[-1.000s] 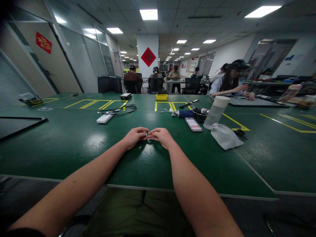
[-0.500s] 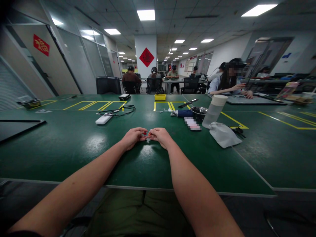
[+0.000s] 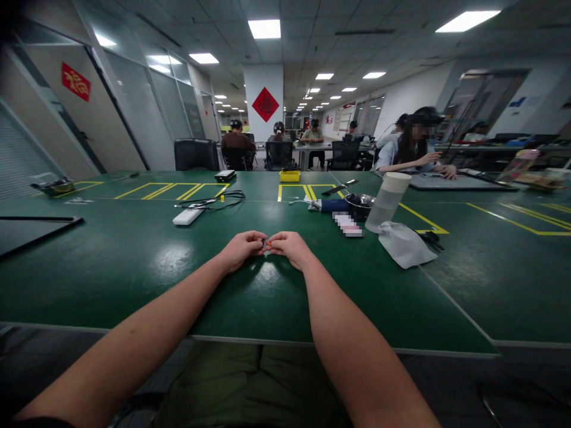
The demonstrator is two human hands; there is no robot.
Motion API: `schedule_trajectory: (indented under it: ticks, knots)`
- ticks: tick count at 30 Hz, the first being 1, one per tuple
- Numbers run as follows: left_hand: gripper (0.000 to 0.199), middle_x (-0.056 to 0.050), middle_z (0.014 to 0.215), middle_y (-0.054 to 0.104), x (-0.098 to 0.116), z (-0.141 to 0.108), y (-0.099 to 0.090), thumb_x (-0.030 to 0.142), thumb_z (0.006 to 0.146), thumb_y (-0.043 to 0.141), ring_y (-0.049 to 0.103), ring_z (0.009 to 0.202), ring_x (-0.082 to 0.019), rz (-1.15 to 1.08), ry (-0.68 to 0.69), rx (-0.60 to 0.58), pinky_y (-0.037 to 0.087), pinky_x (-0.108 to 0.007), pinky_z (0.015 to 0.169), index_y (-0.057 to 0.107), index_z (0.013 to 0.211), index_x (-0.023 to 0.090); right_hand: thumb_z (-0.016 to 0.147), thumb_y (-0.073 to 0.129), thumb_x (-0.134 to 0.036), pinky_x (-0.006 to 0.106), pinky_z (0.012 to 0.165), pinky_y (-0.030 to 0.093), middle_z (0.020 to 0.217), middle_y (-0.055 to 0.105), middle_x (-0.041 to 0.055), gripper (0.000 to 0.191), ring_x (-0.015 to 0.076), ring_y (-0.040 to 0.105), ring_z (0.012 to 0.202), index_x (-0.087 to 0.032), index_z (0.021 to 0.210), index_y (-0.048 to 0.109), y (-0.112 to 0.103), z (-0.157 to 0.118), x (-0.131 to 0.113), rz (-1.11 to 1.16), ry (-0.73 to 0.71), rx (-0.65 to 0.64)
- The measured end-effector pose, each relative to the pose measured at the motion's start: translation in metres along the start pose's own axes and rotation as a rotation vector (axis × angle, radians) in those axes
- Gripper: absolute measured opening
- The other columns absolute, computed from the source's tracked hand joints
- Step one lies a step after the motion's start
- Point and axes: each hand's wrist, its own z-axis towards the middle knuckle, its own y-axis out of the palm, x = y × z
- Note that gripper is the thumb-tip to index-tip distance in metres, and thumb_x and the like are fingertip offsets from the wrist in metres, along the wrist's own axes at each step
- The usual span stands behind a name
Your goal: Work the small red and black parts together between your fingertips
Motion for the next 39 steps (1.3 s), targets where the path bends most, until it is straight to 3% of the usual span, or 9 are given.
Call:
schedule_trajectory:
  ticks: [8,16,22,27,35,39]
  knots:
    - [0.036,-0.004,0.081,0.064,-0.004,0.0034,-0.0031,0.0,0.076,0.055,0.067,0.071,-0.013,-0.027,0.011,-0.004,0.054,-0.023,0.067,0.056,0.109,0.014,0.065,0.073,-0.008,0.021,0.059,0.056,0.073,0.067,0.0039,0.023,0.0139,0.068,0.065,-0.013,0.084,0.062,0.0022,-0.0017,-0.0026,0.009,-0.012,0.013]
    - [0.023,-0.007,0.082,0.067,-0.0025,0.0043,-0.0024,0.004,0.077,0.058,0.067,0.07,-0.013,-0.068,-0.077,0.056,0.055,-0.023,0.068,0.058,0.099,0.012,0.074,0.067,-0.016,0.023,0.065,0.056,0.075,0.068,0.0073,0.006,0.0149,0.068,0.069,-0.012,0.078,0.065,0.0008,-0.0009,-0.0016,0.025,-0.005,-0.003]
    - [0.025,-0.01,0.084,0.068,-0.0012,0.0046,-0.0025,0.005,0.075,0.059,0.068,0.07,-0.015,-0.103,-0.096,0.06,0.055,-0.024,0.067,0.058,0.099,0.011,0.082,0.058,-0.02,0.024,0.062,0.055,0.073,0.068,0.0092,0.013,0.0147,0.067,0.066,-0.011,0.076,0.065,0.0009,-0.001,-0.0051,0.068,0.017,-0.026]
    - [0.025,-0.011,0.086,0.068,-0.0013,0.0017,-0.001,0.006,0.071,0.064,0.068,0.078,-0.017,-0.103,-0.048,0.024,0.054,-0.028,0.074,0.057,0.095,0.01,0.074,0.065,-0.013,0.023,0.065,0.055,0.074,0.068,0.0075,0.003,0.0158,0.068,0.07,-0.011,0.077,0.064,0.0015,-0.0011,-0.0037,0.026,0.005,-0.008]
    - [0.027,-0.005,0.072,0.067,-0.0052,0.0023,-0.0012,0.002,0.062,0.067,0.065,0.065,-0.013,0.009,0.023,0.023,0.051,-0.026,0.068,0.057,0.086,0.011,0.063,0.072,-0.008,0.02,0.055,0.05,0.076,0.069,0.0052,0.027,0.0149,0.067,0.067,-0.013,0.088,0.062,0.006,-0.0051,-0.0071,0.008,-0.052,-0.01]
    - [0.024,-0.004,0.074,0.067,-0.006,0.0012,-0.0027,0.007,0.061,0.071,0.063,0.066,-0.012,0.099,0.107,0.01,0.048,-0.024,0.067,0.059,0.081,0.012,0.061,0.072,-0.011,0.021,0.057,0.048,0.072,0.068,0.0038,0.023,0.0116,0.063,0.062,-0.012,0.083,0.065,0.0049,-0.0045,-0.0049,-0.04,-0.087,-0.019]
